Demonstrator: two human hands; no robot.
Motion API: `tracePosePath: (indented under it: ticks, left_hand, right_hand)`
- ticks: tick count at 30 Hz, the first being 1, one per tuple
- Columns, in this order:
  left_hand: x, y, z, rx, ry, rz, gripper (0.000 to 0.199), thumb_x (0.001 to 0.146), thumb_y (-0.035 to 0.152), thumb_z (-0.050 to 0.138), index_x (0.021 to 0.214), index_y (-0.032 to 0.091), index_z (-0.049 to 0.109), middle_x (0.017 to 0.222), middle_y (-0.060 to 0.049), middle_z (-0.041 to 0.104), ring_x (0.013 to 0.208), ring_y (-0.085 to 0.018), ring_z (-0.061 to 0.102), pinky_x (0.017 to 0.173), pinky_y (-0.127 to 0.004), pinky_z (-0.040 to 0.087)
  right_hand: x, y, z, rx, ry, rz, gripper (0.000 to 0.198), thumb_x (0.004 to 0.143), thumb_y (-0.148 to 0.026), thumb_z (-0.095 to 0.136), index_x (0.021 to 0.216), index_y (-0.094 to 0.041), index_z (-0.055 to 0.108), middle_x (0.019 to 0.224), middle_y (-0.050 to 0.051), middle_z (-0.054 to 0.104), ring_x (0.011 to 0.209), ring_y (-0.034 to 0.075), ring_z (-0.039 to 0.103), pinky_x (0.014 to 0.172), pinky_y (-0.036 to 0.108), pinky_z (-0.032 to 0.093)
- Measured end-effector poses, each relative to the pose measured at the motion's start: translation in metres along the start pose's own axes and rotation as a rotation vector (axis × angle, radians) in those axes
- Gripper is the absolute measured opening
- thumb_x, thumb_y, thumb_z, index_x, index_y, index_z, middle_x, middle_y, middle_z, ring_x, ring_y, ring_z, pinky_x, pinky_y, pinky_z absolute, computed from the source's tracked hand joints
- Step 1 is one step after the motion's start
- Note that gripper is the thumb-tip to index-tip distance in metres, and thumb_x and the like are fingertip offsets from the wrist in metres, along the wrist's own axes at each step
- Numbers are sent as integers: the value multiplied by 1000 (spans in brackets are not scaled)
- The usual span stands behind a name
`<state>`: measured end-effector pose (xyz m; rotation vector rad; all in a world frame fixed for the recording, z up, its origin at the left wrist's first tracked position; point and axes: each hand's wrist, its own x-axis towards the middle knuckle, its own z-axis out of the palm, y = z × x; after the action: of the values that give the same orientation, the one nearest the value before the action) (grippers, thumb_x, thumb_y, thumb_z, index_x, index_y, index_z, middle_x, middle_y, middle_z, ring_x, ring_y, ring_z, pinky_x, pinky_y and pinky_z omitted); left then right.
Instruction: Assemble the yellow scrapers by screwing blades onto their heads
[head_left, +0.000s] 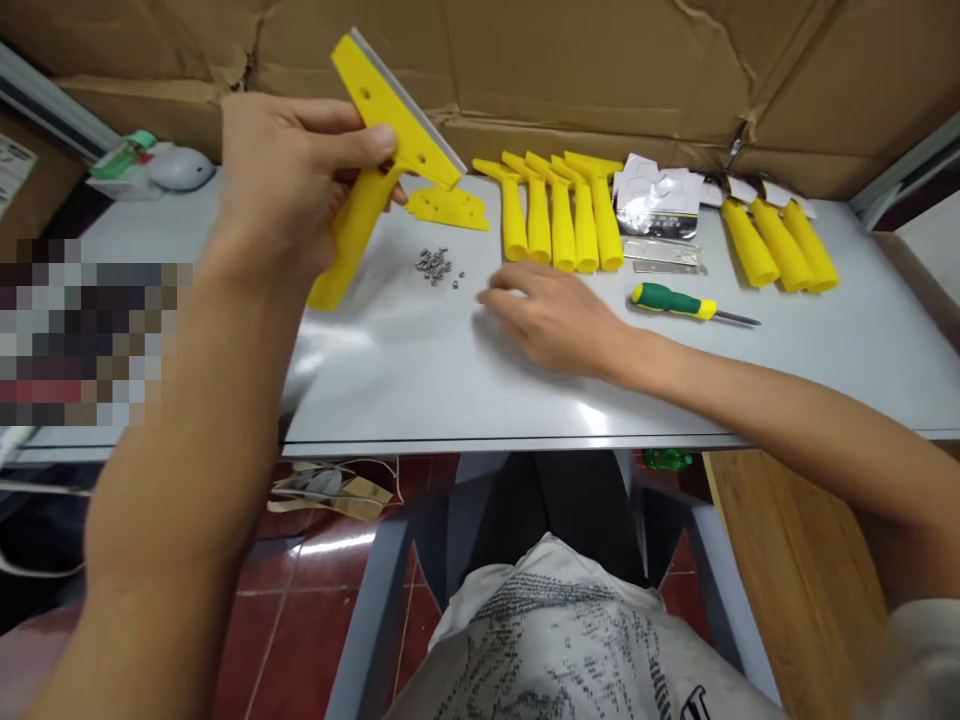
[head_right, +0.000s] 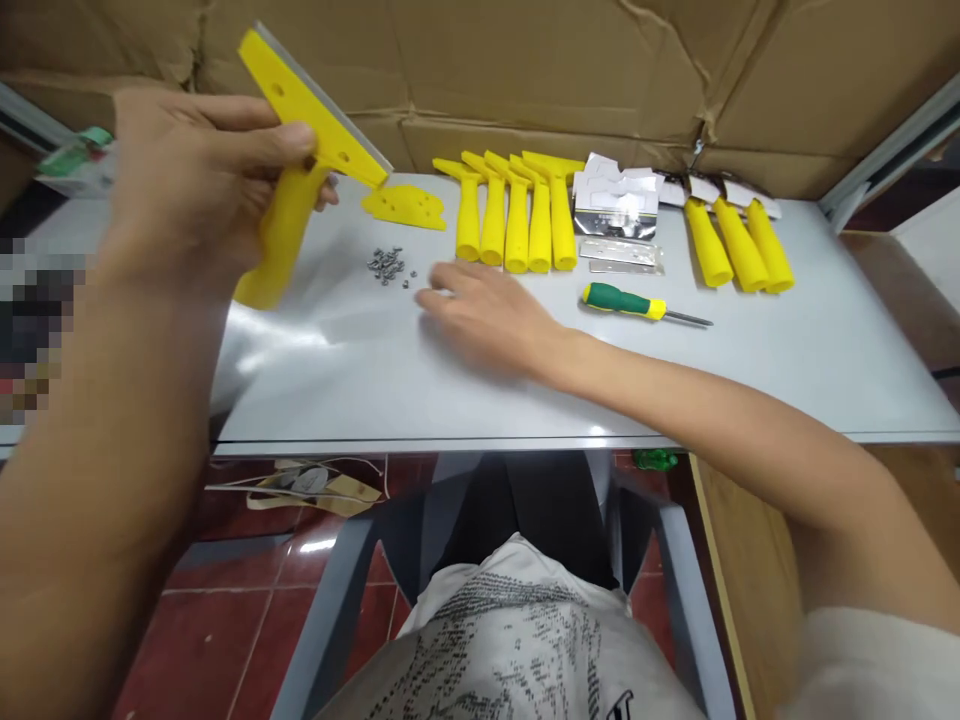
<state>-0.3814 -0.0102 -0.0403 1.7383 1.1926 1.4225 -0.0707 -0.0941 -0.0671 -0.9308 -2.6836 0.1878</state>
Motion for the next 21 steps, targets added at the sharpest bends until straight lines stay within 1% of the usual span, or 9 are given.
tracePosePath:
  ticks: [2, 3, 6, 8, 10, 12, 15, 18, 21]
  left_hand:
    - [9, -18, -8, -13, 31, 12, 70, 77, 87, 115, 90, 25, 85, 91, 2, 87, 74, -15, 67, 76, -57, 80]
    - [12, -25, -10, 0, 68, 29, 71, 81, 90, 112, 92, 25, 85, 90, 5, 85, 72, -12, 63, 76, -56, 81]
    - [15, -32, -4, 27, 143, 60, 73, 82, 92, 109, 91, 25, 85, 86, 6, 82, 69, -9, 58, 74, -53, 79]
    - [13, -27, 7, -17, 197, 67, 64, 74, 79, 116, 85, 23, 86, 82, 1, 81, 66, -12, 62, 66, -47, 71]
    - [9, -17, 20, -90, 255, 39, 36, 73, 46, 112, 79, 20, 87, 77, -4, 80, 62, -15, 67, 59, -38, 61]
    - [5, -7, 31, -116, 254, 9, 8, 74, 20, 94, 75, 19, 86, 70, -3, 77, 59, -16, 68, 57, -31, 57]
    - [3, 0, 38, -114, 248, 2, 13, 73, 7, 79, 71, 20, 84, 67, -2, 75, 57, -15, 66, 56, -26, 56]
    - [7, -4, 34, -91, 289, -20, 18, 74, 4, 79, 67, 20, 81, 67, -2, 75, 56, -16, 68, 53, -27, 55]
    - [14, -13, 25, -63, 351, -131, 27, 79, 4, 84, 62, 24, 77, 65, -3, 74, 52, -18, 65, 46, -29, 49]
  right_hand:
    - [38, -13, 9, -91, -56, -71, 45, 122, -4, 52, 153, -18, 81, 179, 20, 72, 166, 39, 70, 137, 60, 62]
    - [57, -18, 13, -107, -70, -84, 41, 125, -8, 51, 150, -19, 81, 182, 16, 71, 168, 36, 68, 140, 56, 60]
    - [102, -28, 22, -87, -47, -44, 32, 126, -15, 52, 137, -23, 82, 178, 6, 76, 171, 27, 65, 145, 44, 53]
    - [117, -31, 25, -116, -52, -2, 36, 124, -11, 52, 137, -18, 84, 175, 12, 78, 172, 30, 66, 142, 46, 51]
    - [120, -31, 23, -177, -146, -4, 44, 124, -7, 47, 146, -12, 85, 169, 22, 79, 166, 34, 71, 133, 49, 56]
    - [115, -30, 17, -226, -250, -33, 51, 127, -7, 40, 156, -8, 82, 164, 26, 80, 158, 35, 76, 125, 49, 62]
    - [102, -25, 8, -257, -302, -51, 53, 128, -5, 36, 157, -3, 81, 162, 28, 80, 157, 39, 76, 124, 53, 63]
    - [93, -15, 5, -293, -321, -72, 56, 126, 0, 34, 156, -1, 81, 164, 29, 78, 162, 40, 72, 129, 55, 60]
    - [99, 6, 11, -281, -215, -70, 54, 125, -2, 37, 151, -5, 84, 158, 26, 82, 152, 37, 75, 123, 52, 62]
